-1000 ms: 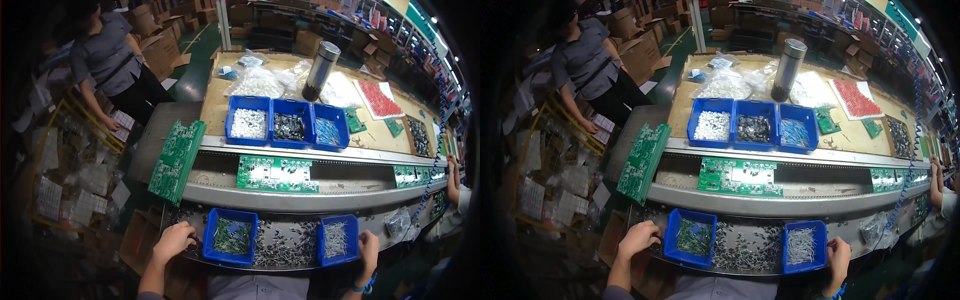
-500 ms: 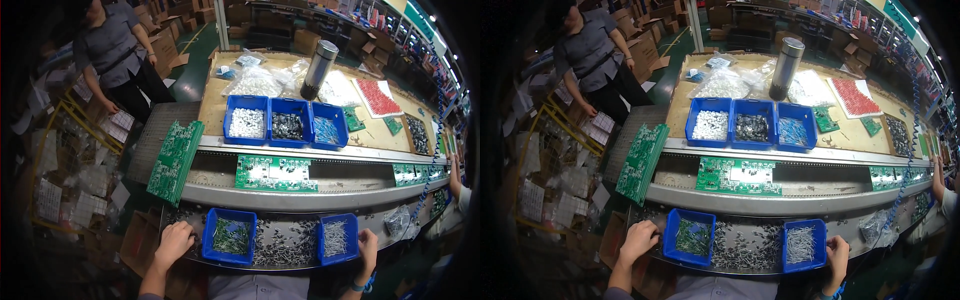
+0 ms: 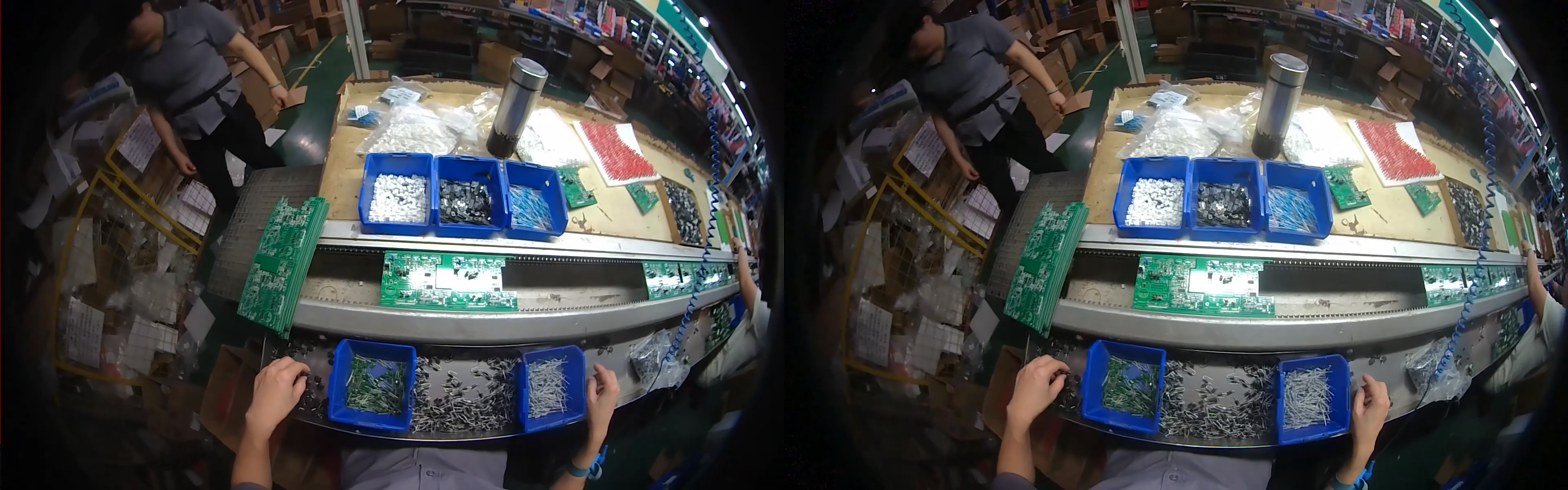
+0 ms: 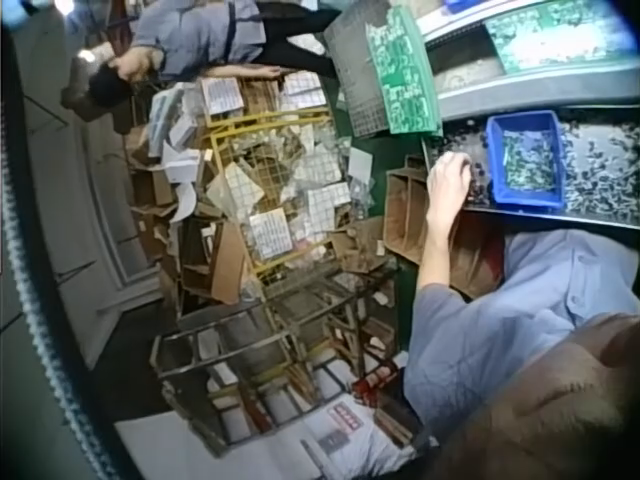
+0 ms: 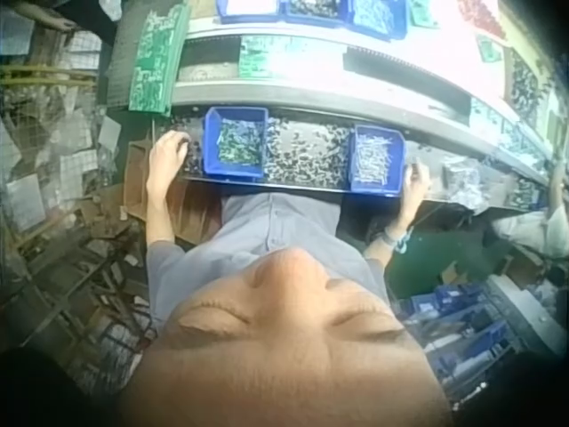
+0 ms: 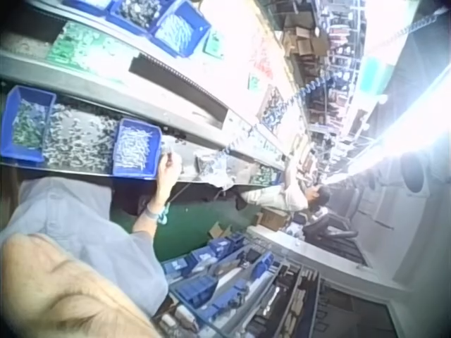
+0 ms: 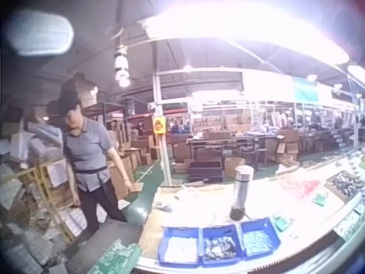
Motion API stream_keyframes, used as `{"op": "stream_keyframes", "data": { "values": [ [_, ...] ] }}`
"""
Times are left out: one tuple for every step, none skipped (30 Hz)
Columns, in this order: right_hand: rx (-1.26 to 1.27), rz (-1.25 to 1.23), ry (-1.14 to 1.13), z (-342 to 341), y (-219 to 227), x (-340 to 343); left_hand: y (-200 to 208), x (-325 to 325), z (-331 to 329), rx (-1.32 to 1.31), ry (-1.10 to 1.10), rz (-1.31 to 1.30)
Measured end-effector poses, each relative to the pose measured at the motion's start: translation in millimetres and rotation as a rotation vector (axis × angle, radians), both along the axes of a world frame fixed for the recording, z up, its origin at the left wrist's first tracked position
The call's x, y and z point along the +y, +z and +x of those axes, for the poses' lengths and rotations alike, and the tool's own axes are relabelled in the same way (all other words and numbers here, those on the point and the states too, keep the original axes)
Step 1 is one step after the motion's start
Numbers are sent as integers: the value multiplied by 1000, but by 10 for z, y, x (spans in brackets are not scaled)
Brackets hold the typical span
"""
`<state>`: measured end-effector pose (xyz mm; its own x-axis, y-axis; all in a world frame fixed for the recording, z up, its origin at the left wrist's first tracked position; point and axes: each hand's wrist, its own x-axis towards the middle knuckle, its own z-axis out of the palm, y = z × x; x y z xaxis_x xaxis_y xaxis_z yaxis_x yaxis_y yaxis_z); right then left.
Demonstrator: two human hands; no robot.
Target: The person assembles circuit boards on an assembly line by picking electronic components from bins and inserting them into the boards by hand.
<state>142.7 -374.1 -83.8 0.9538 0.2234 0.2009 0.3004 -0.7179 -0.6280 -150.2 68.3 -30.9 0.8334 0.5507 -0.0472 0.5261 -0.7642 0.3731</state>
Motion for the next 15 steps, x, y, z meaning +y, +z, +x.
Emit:
{"op": "stream_keyframes", "data": {
  "values": [
    [2,1,-5,-14,6,21,19,0,12,-16,-1,-9],
    [-10,17,-37,-30,15,51,49,-1,15,-30,-1,-18],
    [-23,33,-70,-38,20,67,92,-3,45,-27,-5,-16],
    [-20,35,-75,-35,22,62,152,-9,112,-113,-8,-90],
    [-15,44,-66,-27,21,63,224,-19,174,-198,-5,-164],
    [-11,49,-62,-27,12,58,289,-38,282,-255,-67,-196],
    [-9,49,-65,-32,4,63,344,-57,420,-312,-129,-228],
    [-44,51,-60,-32,9,54,352,-68,578,-374,-205,-237],
    [-80,55,-52,-31,11,47,372,-99,745,-405,-259,-236],
    [-80,52,-58,-35,14,35,393,-132,920,-437,-315,-237],
    [-57,57,-67,-28,17,40,414,-152,1078,-458,-357,-236],
    [-36,62,-74,-27,15,56,375,-145,1224,-482,-399,-235],
    [-38,61,-79,-31,11,58,273,-129,1387,-500,-426,-258],
    [-59,47,-70,-27,5,67,177,-110,1529,-515,-450,-276],
    [-81,32,-61,-30,7,72,93,-93,1652,-519,-468,-254]
  ]
}}
